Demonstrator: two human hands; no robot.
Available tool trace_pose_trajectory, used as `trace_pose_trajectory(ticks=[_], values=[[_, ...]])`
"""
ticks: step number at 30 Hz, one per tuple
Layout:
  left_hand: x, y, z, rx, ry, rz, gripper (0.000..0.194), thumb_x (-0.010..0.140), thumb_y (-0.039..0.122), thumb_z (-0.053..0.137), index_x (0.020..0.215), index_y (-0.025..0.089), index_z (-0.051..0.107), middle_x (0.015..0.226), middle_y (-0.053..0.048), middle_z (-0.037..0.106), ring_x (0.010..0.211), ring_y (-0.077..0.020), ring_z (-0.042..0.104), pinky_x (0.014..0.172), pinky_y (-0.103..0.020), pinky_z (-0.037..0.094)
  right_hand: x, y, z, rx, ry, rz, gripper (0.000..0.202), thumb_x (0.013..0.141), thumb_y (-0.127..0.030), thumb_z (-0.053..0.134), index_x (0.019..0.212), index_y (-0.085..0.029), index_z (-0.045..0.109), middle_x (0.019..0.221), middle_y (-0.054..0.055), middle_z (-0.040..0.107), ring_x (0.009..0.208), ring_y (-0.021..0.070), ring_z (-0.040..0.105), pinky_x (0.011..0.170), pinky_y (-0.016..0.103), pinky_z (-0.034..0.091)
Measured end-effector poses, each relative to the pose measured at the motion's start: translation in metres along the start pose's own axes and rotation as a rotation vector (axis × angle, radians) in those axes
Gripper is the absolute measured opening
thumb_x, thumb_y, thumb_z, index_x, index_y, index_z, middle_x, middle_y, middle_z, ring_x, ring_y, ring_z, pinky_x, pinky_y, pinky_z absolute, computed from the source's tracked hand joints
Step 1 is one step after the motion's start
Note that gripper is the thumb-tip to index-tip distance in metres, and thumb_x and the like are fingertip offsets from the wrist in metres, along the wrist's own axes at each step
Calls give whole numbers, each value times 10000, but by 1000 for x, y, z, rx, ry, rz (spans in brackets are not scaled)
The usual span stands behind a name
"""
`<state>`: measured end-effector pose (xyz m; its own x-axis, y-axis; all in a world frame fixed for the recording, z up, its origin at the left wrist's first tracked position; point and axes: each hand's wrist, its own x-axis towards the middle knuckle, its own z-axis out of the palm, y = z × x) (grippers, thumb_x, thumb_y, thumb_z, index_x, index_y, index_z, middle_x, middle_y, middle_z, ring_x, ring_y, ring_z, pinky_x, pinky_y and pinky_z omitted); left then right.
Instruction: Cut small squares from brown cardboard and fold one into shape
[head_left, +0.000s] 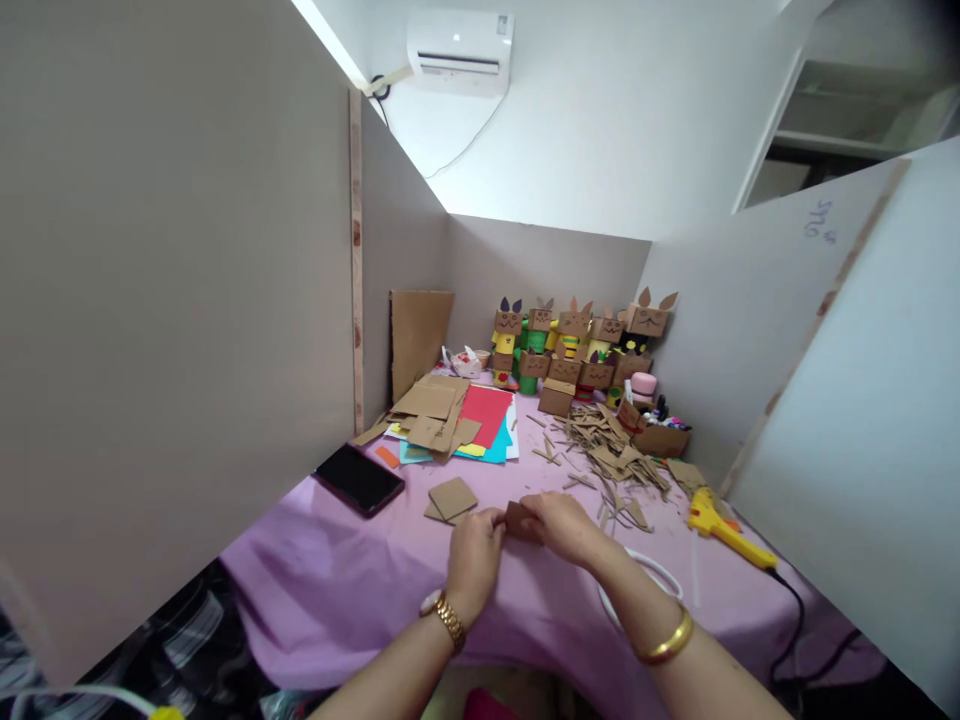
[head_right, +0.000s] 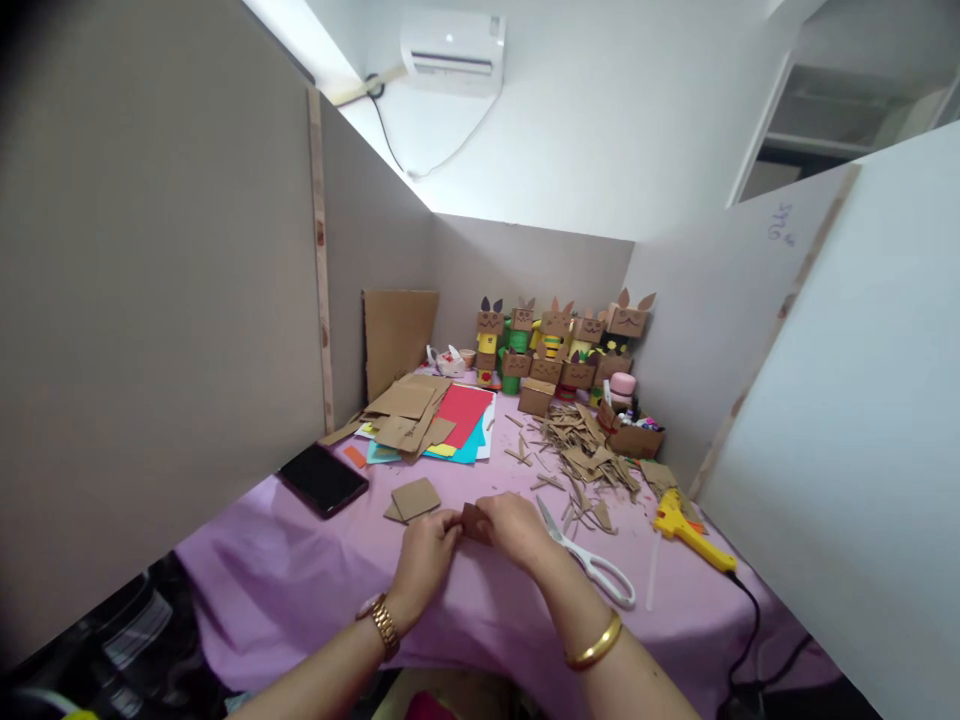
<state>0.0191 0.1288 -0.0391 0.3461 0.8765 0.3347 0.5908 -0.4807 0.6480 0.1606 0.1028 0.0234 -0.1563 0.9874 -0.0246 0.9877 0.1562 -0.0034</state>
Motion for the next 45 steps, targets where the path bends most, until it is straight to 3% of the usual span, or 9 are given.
trace_pose_trajectory(ticks=[10, 21, 27, 31, 35, 38, 39, 42, 45], values=[[-1, 2, -3, -7, -50, -38, 181, 884, 296, 530, 907, 140, 620, 903, -28, 657, 851, -172, 624, 807, -399, 488, -3, -5, -3, 25, -5, -5, 187, 894, -292, 535, 1009, -160, 600, 1007, 38, 642, 879, 171, 626, 775, 378, 516], [25, -12, -8, -247, -198, 45, 200, 874, 322, 543, 881, 131, 605, 841, -16, 647, 788, -158, 627, 736, -357, 509, -3, -5, -8, 87, -10, 3, 197, 891, -296, 539, 1017, -157, 598, 1020, 41, 640, 891, 176, 625, 785, 388, 512], [26, -12, -5, -344, -191, 63, 237, 869, 365, 533, 872, 138, 600, 844, -19, 645, 772, -156, 619, 728, -350, 492, 1, -5, -8, 210, 23, 16, 193, 883, -303, 549, 996, -156, 604, 1022, 41, 639, 902, 180, 619, 803, 398, 499], [26, -6, -13, -375, -123, 119, 258, 818, 392, 550, 734, 151, 590, 711, -9, 639, 695, -168, 604, 647, -295, 468, -2, 5, -3, 377, 159, 15, 196, 830, -300, 613, 957, -150, 612, 947, 32, 657, 865, 181, 622, 780, 377, 491], [14, 10, -28, -421, -62, 204, 248, 796, 395, 528, 723, 163, 578, 661, -14, 635, 654, -182, 595, 595, -262, 459, -34, 16, 5, 600, 415, 26, 492, 723, -240, 698, 1175, -168, 519, 1052, 55, 648, 946, 177, 598, 777, 265, 471], [-7, 30, -37, -434, -64, 274, 208, 825, 369, 538, 773, 190, 631, 733, -16, 676, 720, -177, 624, 662, -242, 474, -71, 14, 11, 697, 509, -31, 152, 816, -248, 595, 957, -221, 643, 894, 5, 686, 839, 153, 615, 724, 229, 457], [-15, 37, -40, -434, -71, 299, 166, 815, 349, 569, 783, 209, 650, 761, -9, 692, 748, -172, 637, 696, -232, 476, -83, 13, 11, 722, 543, -57, 120, 848, -257, 554, 903, -228, 657, 861, 2, 692, 819, 152, 618, 729, 233, 453], [-34, 57, -49, -425, -37, 437, 65, 796, 244, 620, 835, 269, 665, 817, 26, 719, 774, -138, 664, 721, -180, 486, -111, 9, 9, 777, 685, -193, 168, 885, -259, 493, 908, -249, 659, 856, 15, 707, 812, 161, 630, 743, 248, 456], [-44, 71, -57, -414, -16, 598, 190, 793, 145, 622, 898, 302, 643, 842, 48, 725, 768, -112, 678, 711, -149, 506, -126, 9, 1, 757, 776, -319, 195, 895, -262, 461, 954, -274, 647, 831, 27, 712, 778, 167, 647, 701, 253, 480]])
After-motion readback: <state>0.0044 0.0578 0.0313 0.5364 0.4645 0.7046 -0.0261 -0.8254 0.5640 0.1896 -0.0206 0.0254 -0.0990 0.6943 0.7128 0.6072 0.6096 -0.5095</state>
